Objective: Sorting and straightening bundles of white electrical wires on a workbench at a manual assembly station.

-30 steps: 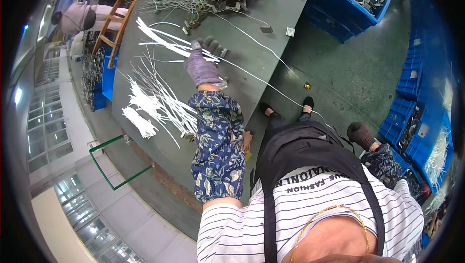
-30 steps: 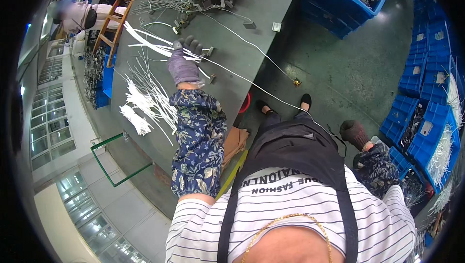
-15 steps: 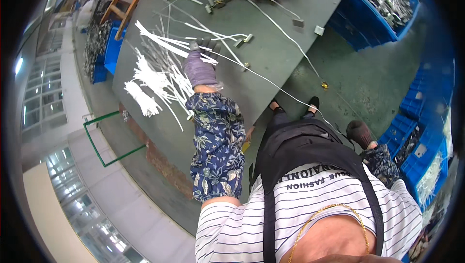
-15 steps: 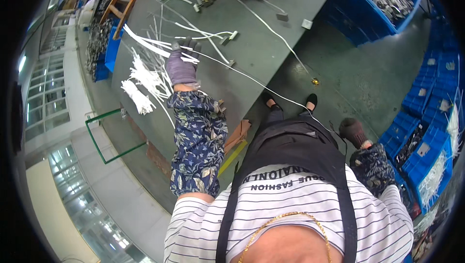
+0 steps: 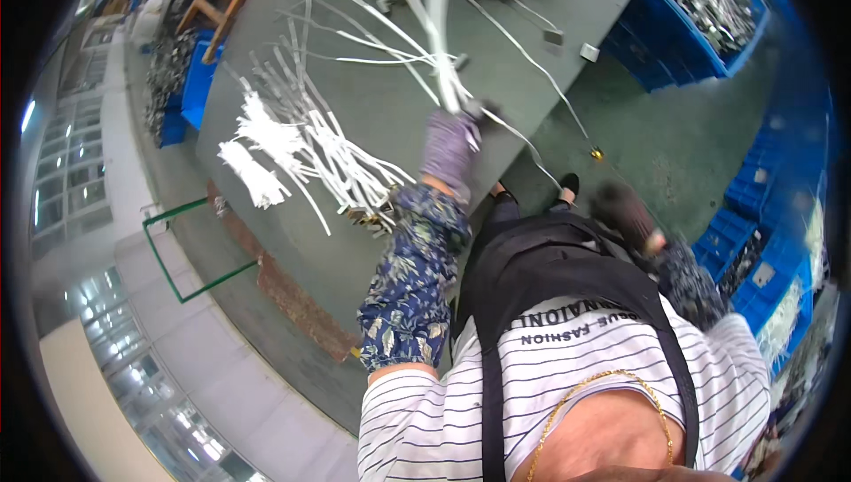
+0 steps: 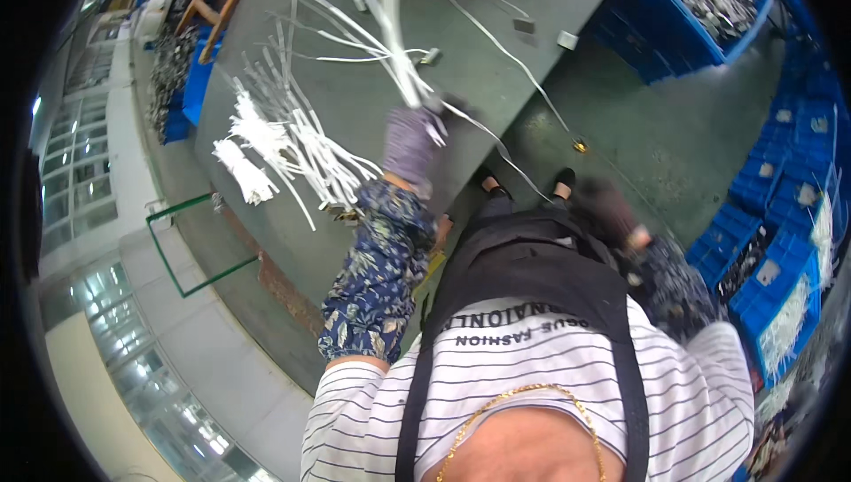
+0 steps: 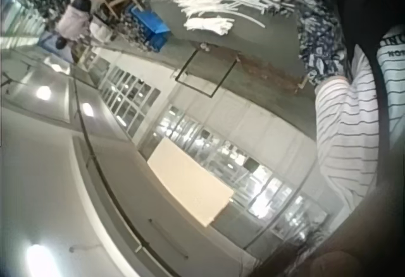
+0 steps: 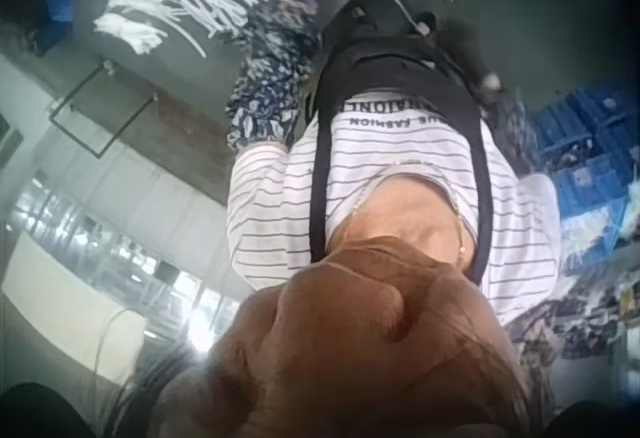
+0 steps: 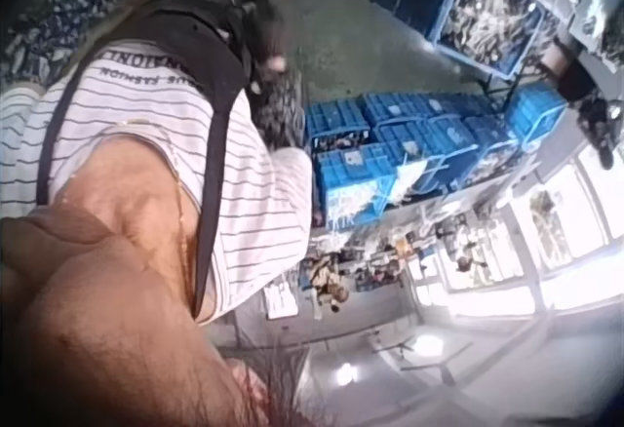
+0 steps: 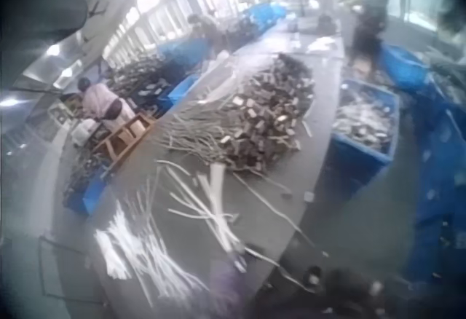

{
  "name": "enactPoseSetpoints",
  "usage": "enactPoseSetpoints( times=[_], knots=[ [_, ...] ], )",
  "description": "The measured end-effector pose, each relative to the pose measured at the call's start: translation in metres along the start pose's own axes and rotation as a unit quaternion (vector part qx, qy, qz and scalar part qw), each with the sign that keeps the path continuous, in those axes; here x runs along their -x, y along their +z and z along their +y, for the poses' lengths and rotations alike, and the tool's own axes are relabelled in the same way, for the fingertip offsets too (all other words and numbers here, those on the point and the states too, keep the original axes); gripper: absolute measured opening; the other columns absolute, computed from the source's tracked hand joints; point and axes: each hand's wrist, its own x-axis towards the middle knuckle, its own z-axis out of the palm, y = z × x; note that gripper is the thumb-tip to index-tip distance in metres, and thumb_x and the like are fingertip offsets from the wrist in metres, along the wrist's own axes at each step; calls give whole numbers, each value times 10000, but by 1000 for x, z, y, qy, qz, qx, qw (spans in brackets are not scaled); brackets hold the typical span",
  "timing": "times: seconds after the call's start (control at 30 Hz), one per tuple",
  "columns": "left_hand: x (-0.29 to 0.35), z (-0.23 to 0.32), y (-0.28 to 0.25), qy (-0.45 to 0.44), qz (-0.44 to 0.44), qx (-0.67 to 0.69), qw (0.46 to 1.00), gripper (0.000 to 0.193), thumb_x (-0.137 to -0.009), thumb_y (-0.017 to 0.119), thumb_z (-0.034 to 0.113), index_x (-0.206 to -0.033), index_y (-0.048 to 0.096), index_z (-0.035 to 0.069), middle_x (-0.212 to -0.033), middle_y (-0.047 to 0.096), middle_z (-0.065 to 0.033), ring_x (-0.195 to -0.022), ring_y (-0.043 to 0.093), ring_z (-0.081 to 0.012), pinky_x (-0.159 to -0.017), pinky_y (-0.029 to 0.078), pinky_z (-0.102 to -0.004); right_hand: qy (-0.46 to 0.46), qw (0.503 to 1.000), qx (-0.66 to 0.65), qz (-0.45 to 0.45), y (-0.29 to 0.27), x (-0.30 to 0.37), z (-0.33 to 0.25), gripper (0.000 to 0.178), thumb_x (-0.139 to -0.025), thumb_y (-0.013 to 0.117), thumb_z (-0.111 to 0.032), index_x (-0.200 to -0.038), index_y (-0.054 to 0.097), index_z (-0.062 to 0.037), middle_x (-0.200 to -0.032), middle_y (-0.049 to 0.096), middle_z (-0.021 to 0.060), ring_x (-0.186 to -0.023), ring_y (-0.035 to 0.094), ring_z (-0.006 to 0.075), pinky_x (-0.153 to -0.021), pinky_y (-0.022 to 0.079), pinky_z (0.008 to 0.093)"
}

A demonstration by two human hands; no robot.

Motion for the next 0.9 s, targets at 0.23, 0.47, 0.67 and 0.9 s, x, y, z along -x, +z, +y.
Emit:
enactPoseSetpoints(
  times=[0.23, 0.47, 0.67, 0.9],
  knots=[
    [11, -38, 38, -115, 68, 231, 964, 274, -864, 666, 179, -1026, 598, -31, -884, 656, -102, -668, 616, -173, -600, 532, -314, -155, 905, -369, 145, -17, -138, -148, 480, -721, 731, -179, -1133, 571, 8, -981, 625, 92, -870, 601, 156, -759, 497, 293],
    [12, -39, 23, -148, 45, 369, 917, 258, -928, 581, 193, -1081, 565, -14, -883, 631, -87, -631, 553, -134, -587, 512, -262, -62, 985, -146, 64, 19, -119, -82, 462, -693, 733, -91, -1131, 601, -31, -1028, 622, 86, -889, 597, 171, -772, 501, 308],
    [8, -39, 40, -115, 2, 551, 826, 242, -900, 600, 154, -1060, 558, -23, -908, 588, -72, -528, 426, -79, -468, 405, -236, -208, 975, -61, 49, 51, -89, -59, 323, -718, 720, -194, -993, 659, -35, -1082, 618, 129, -966, 607, 295, -843, 475, 376],
    [6, -27, 56, -47, 71, 395, 915, 199, -879, 619, 149, -995, 558, -1, -914, 578, -102, -609, 505, -128, -523, 457, -265, -304, 947, -15, 101, 15, -18, -97, 276, -779, 663, -146, -1027, 634, -30, -818, 592, 75, -730, 581, 220, -673, 468, 329]
  ],
)
